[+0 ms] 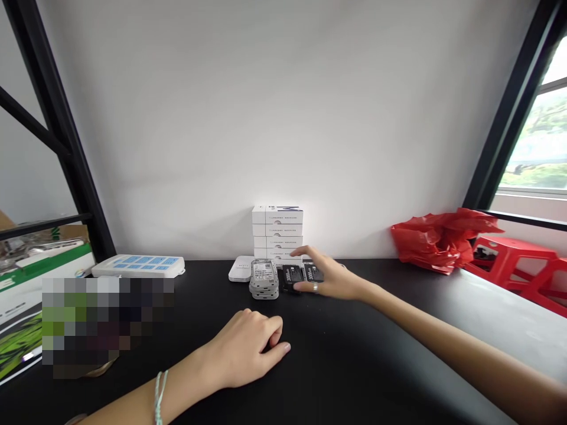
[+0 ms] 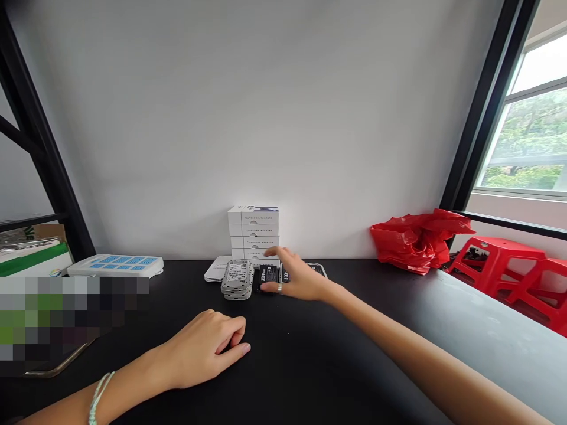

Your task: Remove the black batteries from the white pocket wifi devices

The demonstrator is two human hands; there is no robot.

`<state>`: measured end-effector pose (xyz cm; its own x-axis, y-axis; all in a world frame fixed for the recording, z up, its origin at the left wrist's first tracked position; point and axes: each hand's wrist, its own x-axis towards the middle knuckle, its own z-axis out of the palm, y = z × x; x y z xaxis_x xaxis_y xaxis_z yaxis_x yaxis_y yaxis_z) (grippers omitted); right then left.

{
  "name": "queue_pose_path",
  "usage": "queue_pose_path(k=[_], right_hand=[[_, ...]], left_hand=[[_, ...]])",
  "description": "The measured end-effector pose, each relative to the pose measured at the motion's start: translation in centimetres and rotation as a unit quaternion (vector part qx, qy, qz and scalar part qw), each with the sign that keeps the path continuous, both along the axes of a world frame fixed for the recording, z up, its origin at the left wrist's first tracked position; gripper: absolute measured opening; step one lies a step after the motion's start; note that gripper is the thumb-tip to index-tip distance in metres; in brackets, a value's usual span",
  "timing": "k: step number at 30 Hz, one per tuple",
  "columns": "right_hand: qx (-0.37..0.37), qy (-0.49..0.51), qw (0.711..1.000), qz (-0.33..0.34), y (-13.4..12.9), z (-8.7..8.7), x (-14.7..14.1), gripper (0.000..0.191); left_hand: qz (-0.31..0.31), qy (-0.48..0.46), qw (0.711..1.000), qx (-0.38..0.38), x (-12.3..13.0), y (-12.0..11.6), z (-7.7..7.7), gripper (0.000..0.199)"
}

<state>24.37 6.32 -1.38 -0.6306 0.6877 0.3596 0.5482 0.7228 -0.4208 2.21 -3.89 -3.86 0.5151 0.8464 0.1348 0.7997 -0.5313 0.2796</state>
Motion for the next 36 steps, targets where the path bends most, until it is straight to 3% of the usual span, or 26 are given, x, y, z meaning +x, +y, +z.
queue_pose_path(k=[2,5,9,15,20,24,28,30,33,36], right_hand=[[-0.022,-0.028,0.998,0.05,0.3,0.5,-2.4,0.073],[-0.053,-0.079,0.993,0.068,1.6,0.9,-5.3,0.091],[-0.078,-0.117,0.988,0.057,3.1,1.0,-7.3,0.095],[-0.078,-0.112,0.989,0.052,3.0,0.8,-7.7,0.097],[-0.116,-0.035,0.991,0.051,1.8,0.8,-6.3,0.102],[-0.133,0.035,0.99,0.03,-0.6,0.3,-3.2,0.103],[-0.144,0.017,0.989,-0.034,-3.7,-1.3,0.4,0.107],[-0.164,0.006,0.985,-0.047,-5.1,-2.1,1.6,0.11],[-0.19,-0.008,0.981,-0.043,-6.6,-2.9,2.3,0.114],[-0.189,-0.016,0.981,-0.03,-7.1,-3.2,2.3,0.113]], left_hand=[[-0.003,0.003,1.0,0.006,0.0,0.0,-0.1,0.028],[-0.006,0.008,1.0,0.015,-0.1,0.1,-0.3,0.028],[-0.008,0.013,1.0,0.018,-0.3,0.3,-0.6,0.029],[-0.008,0.015,1.0,0.021,-0.2,0.1,-0.6,0.029],[-0.008,0.012,1.0,0.025,-0.1,0.1,-0.5,0.029],[-0.008,0.007,1.0,0.015,-0.4,0.0,-0.4,0.029],[-0.019,-0.012,0.999,-0.05,-1.0,0.8,1.3,0.022],[-0.025,-0.023,0.998,-0.056,-0.9,2.3,2.6,0.017],[-0.036,0.003,0.999,0.003,0.1,5.8,4.2,0.016],[-0.026,0.026,0.999,0.007,1.5,9.9,4.7,0.035]])
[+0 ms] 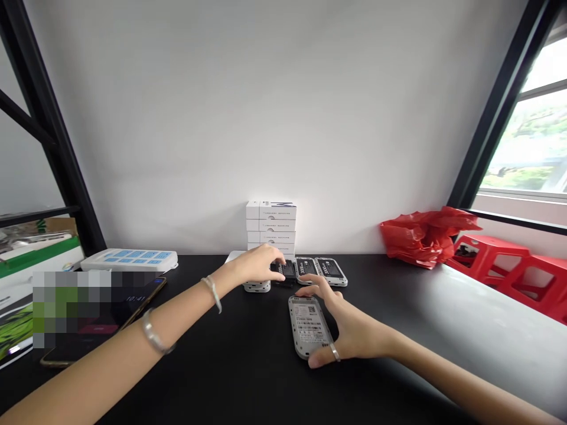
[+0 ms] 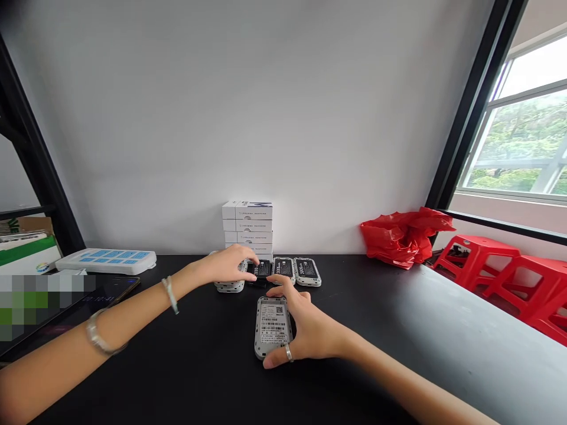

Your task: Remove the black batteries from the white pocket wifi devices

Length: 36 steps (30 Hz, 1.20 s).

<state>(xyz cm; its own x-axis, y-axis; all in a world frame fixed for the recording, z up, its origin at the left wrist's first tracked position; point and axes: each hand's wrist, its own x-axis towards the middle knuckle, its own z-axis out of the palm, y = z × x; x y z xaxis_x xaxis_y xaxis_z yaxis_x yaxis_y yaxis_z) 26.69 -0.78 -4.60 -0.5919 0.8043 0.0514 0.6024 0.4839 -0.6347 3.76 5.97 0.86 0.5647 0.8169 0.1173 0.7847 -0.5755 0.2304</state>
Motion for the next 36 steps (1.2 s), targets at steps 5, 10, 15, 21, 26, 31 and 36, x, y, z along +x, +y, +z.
queue_pose_path(k=[5,10,15,21,26,31,36], right_hand=[[-0.005,-0.003,1.0,0.024,0.5,0.0,0.9,0.119],[-0.006,0.004,1.0,0.019,0.5,-0.2,1.2,0.118],[0.009,0.042,0.999,-0.004,-0.1,-0.8,0.3,0.121],[0.019,0.087,0.996,0.008,-0.2,-1.1,-0.1,0.119],[0.004,0.08,0.997,0.013,-0.3,-1.2,-0.2,0.116],[0.017,0.076,0.997,0.015,-0.3,-1.0,-0.4,0.114],[0.033,0.073,0.997,0.017,-0.4,-1.0,-0.6,0.114]], left_hand=[[-0.003,0.036,0.998,-0.043,1.2,4.2,-0.7,0.071],[0.018,0.034,0.998,-0.046,1.4,4.3,-1.2,0.086],[0.026,-0.002,0.999,-0.026,1.8,0.2,-0.6,0.088],[-0.003,-0.029,0.996,-0.09,2.1,-5.1,-0.8,0.089],[-0.017,-0.076,0.991,-0.112,1.6,-6.2,-1.4,0.087],[-0.017,-0.128,0.984,-0.119,1.0,-7.2,-1.9,0.08],[-0.013,-0.13,0.985,-0.115,0.2,-8.3,-3.4,0.062]])
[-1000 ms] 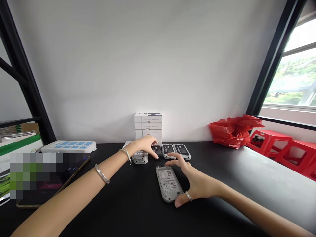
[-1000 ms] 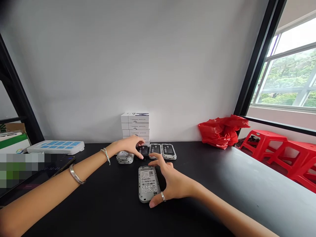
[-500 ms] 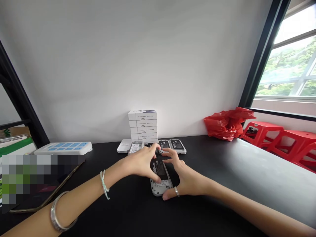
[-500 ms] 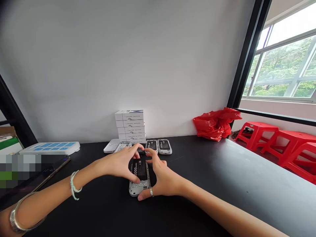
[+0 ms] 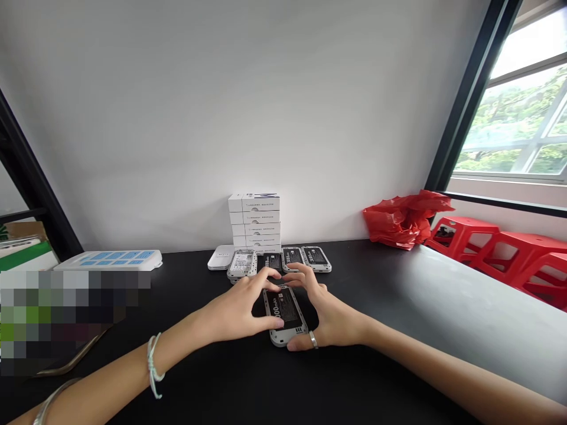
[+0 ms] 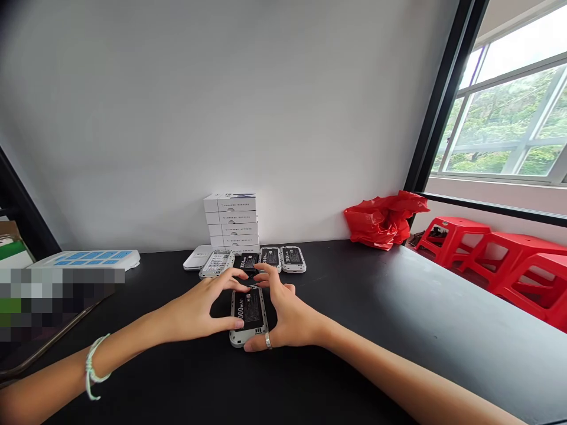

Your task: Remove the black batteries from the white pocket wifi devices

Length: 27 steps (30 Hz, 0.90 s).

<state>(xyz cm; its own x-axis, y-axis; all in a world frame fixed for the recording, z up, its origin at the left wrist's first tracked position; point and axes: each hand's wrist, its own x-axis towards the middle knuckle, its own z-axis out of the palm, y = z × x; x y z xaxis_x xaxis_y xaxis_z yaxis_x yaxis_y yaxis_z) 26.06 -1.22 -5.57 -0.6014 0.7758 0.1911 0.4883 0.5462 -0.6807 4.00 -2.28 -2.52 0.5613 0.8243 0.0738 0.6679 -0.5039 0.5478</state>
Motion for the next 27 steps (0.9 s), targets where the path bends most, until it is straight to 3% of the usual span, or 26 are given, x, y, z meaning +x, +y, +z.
queue_pose_path(k=[4,8,13,22,27], right_hand=[[-0.03,-0.033,0.999,-0.027,-0.3,0.3,-0.1,0.115],[-0.037,-0.08,0.995,-0.045,-0.4,1.1,0.8,0.115],[-0.014,-0.109,0.99,-0.09,0.3,1.4,2.5,0.102],[0.021,-0.1,0.991,-0.085,0.9,1.4,3.0,0.088],[0.049,-0.013,0.997,-0.064,1.7,1.8,2.2,0.078]], left_hand=[[-0.02,0.02,0.999,0.034,-0.5,-0.8,-1.0,0.046],[-0.022,0.039,0.996,0.075,-1.2,-1.6,0.1,0.053],[0.032,0.067,0.996,0.043,-2.5,-2.2,1.3,0.017],[0.016,0.093,0.994,0.046,-2.8,-2.0,-0.6,0.024],[-0.002,0.09,0.992,0.091,-2.8,-2.0,-1.1,0.028]])
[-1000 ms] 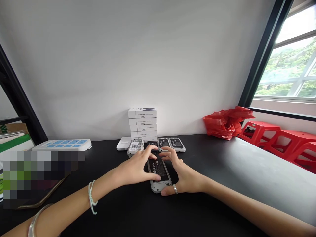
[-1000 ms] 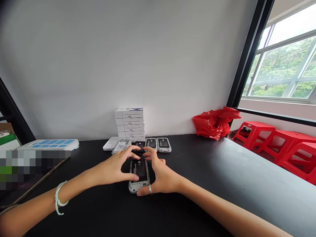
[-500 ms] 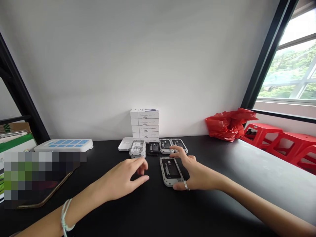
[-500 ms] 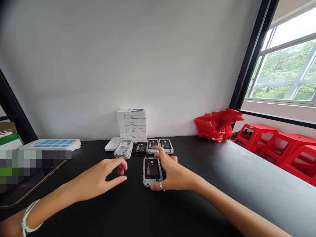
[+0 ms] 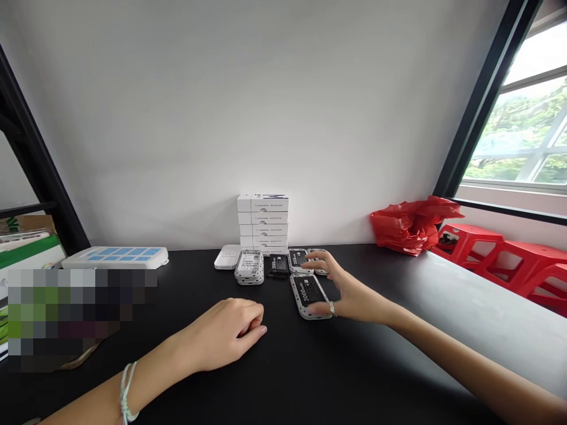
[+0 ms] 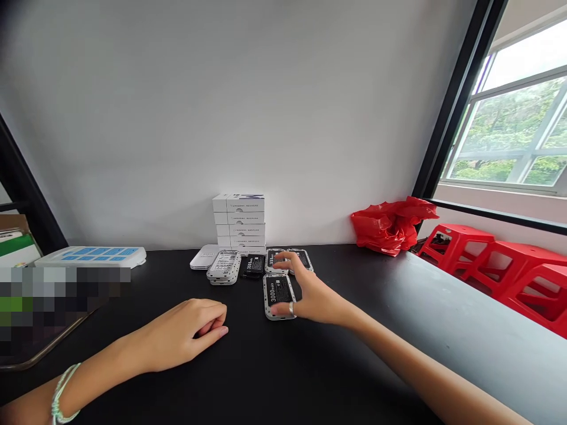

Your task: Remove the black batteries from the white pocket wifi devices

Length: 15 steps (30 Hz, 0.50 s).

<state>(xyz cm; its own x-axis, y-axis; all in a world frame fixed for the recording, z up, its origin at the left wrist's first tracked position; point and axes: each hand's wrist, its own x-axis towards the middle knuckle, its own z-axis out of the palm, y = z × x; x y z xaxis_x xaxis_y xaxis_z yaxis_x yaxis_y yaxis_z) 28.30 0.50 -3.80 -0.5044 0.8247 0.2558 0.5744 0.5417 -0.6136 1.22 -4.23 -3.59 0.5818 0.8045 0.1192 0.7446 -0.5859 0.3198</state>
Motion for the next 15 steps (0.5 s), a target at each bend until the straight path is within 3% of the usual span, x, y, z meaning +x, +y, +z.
queue_pose_path(k=[4,7,11,15], right_hand=[[0.055,0.001,0.998,0.033,2.4,0.8,-2.8,0.054],[0.044,-0.054,0.994,0.079,4.7,1.7,-5.9,0.069],[0.012,-0.144,0.987,0.072,7.4,2.5,-9.5,0.098],[-0.003,-0.181,0.981,0.068,8.6,2.9,-11.3,0.104]], left_hand=[[-0.005,-0.002,1.0,0.007,-0.1,0.1,-0.3,0.028],[-0.004,-0.001,1.0,0.006,-0.1,0.1,-0.3,0.026],[-0.002,0.001,1.0,0.002,-0.1,0.0,-0.1,0.025],[0.0,-0.001,1.0,-0.002,0.0,-0.1,0.0,0.022]])
